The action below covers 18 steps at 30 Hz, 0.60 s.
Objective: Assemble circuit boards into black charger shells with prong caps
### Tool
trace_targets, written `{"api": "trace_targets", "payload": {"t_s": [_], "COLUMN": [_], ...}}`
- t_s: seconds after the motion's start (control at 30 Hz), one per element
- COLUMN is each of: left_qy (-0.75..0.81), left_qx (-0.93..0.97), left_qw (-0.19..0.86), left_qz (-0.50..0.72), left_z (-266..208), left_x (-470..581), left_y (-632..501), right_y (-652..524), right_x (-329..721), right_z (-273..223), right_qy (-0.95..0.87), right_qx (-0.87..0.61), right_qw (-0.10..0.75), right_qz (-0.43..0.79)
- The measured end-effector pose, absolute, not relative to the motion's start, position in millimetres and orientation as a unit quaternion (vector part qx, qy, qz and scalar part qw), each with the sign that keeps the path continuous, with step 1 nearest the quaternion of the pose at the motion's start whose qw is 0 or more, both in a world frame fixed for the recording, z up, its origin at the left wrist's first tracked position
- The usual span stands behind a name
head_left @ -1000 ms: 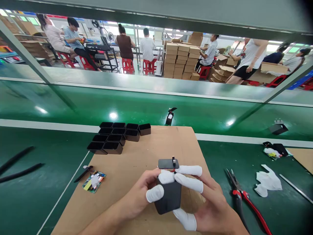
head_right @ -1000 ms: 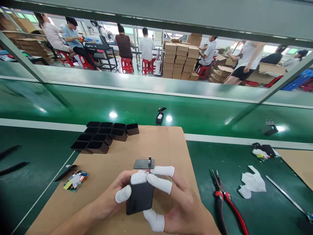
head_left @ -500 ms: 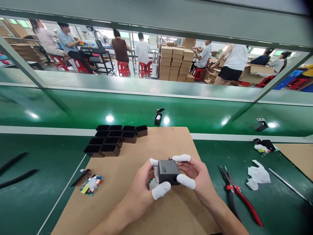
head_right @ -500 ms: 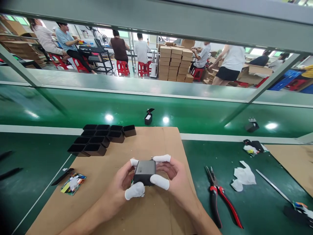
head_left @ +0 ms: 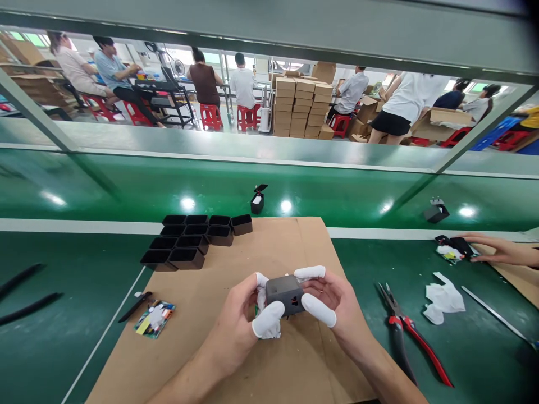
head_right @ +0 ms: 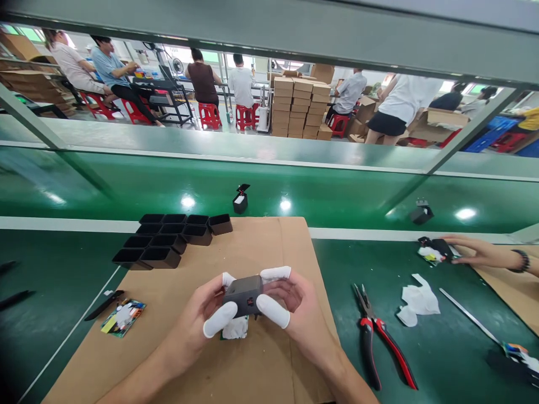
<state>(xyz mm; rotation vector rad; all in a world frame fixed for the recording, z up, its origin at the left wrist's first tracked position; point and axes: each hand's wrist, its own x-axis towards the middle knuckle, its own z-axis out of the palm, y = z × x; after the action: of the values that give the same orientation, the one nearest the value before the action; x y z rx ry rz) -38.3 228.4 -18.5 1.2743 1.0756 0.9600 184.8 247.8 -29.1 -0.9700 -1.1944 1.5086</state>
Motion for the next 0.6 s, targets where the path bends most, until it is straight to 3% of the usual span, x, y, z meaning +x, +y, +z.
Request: {"api": "trace_targets", "payload": {"t_s": [0.4, 0.6], "left_qy": [0.462, 0.470], "left_qx": [0.582, 0.563], "left_qw": [0.546, 0.553], "left_qz": [0.387, 0.395], "left_z": [-14.1, -21.1], "left_x": [-36.2, -31.9], "left_y": [224.6, 217.2], "right_y": [247.3, 247.0], "right_x": [183.9, 190.8], "right_z": [-25.3, -20.1], "right_qy": [-0.506, -0.631], "right_qx": [-0.374, -0.401], "right_qw": [0.476, 0.437], "right_qz": [0.614, 0.500]}}
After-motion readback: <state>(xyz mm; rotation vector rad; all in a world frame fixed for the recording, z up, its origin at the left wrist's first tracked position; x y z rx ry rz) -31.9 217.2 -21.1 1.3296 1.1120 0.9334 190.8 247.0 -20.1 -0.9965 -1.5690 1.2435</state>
